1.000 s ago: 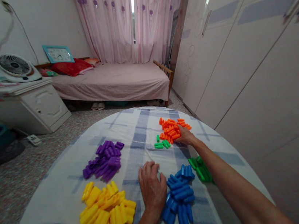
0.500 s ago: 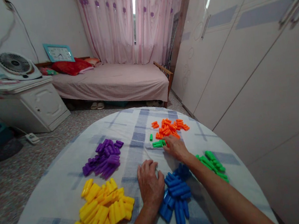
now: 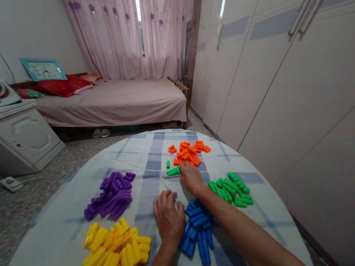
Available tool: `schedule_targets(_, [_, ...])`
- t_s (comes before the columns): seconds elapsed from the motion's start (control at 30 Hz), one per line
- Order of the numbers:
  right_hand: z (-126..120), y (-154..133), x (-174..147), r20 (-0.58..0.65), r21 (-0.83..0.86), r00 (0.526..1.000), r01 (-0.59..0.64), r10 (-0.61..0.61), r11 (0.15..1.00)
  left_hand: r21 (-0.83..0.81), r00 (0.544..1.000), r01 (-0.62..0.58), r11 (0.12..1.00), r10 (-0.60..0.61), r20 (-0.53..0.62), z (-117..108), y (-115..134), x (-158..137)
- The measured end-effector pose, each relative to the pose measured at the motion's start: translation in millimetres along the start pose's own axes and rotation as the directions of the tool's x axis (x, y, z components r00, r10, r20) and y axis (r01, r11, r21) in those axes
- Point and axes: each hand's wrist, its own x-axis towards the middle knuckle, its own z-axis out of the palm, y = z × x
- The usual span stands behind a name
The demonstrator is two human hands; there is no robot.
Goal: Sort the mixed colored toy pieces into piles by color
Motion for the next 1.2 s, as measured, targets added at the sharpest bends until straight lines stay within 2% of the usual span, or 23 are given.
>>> schedule_targets(0.23, [-5.5, 10.9, -9.1, -0.007, 0.043, 0.999, 0.04, -0.039, 0.998, 0.012, 1.0, 0.003, 1.0, -0.003, 0.007, -3.7, 3.3, 0.1])
schedule_targets(0.43, [-10.6, -3.3, -2.7, 0.05, 0.088, 0.986, 0.152, -0.157, 0.984, -0.002, 1.0, -0.009, 1.0, 0.009, -0.001, -2.5, 1.1, 0.1])
schedule_targets(0.57, [-8.6, -5.9, -1.2, 0.049, 0.09, 0.992, 0.112, -0.117, 0.99, 0.013, 1.0, -0.02, 1.0, 0.02, 0.006, -2.6, 0.8, 0.7])
schedule_targets(0.77, [-3.4, 5.9, -9.9, 0.06, 0.094, 0.997, 0.044, -0.049, 0.995, 0.025, 1.0, -0.025, 0.999, 0.025, 0.016, -3.4, 0.5, 1.0])
schedule_targets(0.9, [-17.1, 29.5, -18.3, 0.057, 0.093, 0.998, 0.027, -0.032, 0.995, 0.025, 0.999, -0.023, 0.999, 0.022, 0.023, -2.6, -0.3, 0.5])
schedule_targets(1.03, [-42.0, 73.5, -28.0, -0.011, -0.02, 0.994, -0.113, 0.113, 0.993, 0.022, 1.0, -0.015, 1.0, 0.015, 0.019, -3.6, 1.0, 0.4])
schedule_targets(1.1, [-50.6, 95.1, -32.6, 0.002, -0.094, 0.983, -0.181, 0.182, 0.979, 0.02, 1.0, -0.016, 1.0, 0.015, 0.019, -4.5, 1.9, 0.5])
schedule_targets(1.2, [-54.4, 116.2, -38.9, 0.057, -0.136, 0.973, -0.213, 0.223, 0.967, 0.014, 1.0, -0.005, 1.0, 0.005, 0.015, -5.1, 2.7, 0.4])
